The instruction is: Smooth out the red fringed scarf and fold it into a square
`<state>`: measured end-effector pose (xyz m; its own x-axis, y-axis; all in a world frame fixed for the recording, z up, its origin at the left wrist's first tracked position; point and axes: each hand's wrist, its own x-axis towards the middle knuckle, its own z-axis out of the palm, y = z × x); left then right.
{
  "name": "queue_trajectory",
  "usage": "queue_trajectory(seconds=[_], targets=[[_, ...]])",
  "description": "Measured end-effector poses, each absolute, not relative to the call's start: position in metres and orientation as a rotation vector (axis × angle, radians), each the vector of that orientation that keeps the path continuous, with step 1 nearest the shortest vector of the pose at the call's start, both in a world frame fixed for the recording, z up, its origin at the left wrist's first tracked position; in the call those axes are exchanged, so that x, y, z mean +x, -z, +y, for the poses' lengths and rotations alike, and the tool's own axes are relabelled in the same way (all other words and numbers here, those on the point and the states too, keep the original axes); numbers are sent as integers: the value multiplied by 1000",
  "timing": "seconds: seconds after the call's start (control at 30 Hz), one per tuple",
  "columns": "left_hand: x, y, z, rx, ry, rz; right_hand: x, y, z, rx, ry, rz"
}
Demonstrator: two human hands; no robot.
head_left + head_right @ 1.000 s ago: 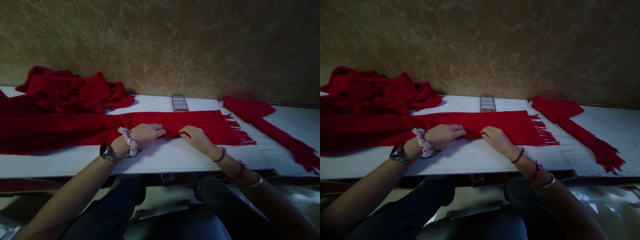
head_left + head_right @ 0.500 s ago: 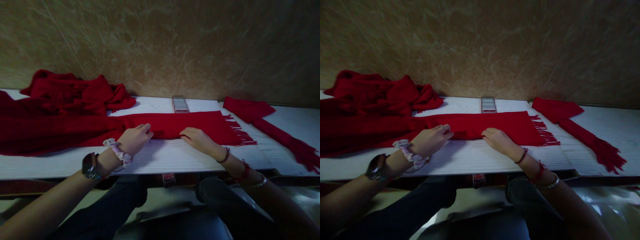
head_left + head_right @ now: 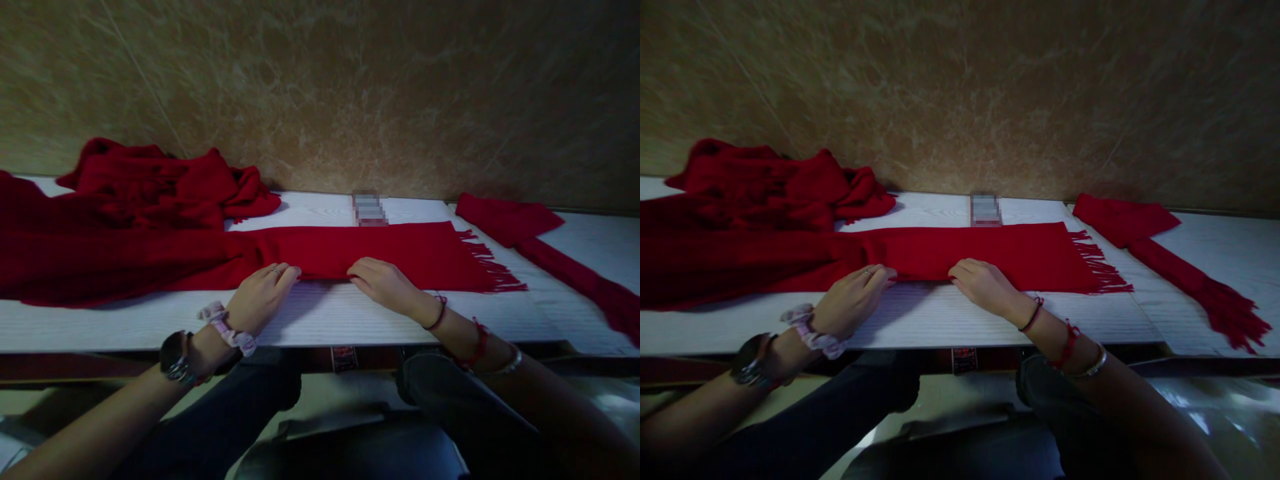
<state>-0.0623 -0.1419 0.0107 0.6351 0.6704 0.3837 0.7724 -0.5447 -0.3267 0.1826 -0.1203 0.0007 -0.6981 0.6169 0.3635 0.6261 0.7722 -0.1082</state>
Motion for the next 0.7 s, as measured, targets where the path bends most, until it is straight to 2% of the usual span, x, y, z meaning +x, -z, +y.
queue_trajectory(seconds=[0.23,0.47,0.7], targets=[[-77,-29,-135,-2589,-129,-1017,182,3,-120,-995,-75,-2571],[-100,-60,-139,-2355,-202,-1310,181,3,-121,-1024,-65,-2559],[-113,-51,-138,-2681,-353,-1541,183,2,-122,-1092,-38,-2537]])
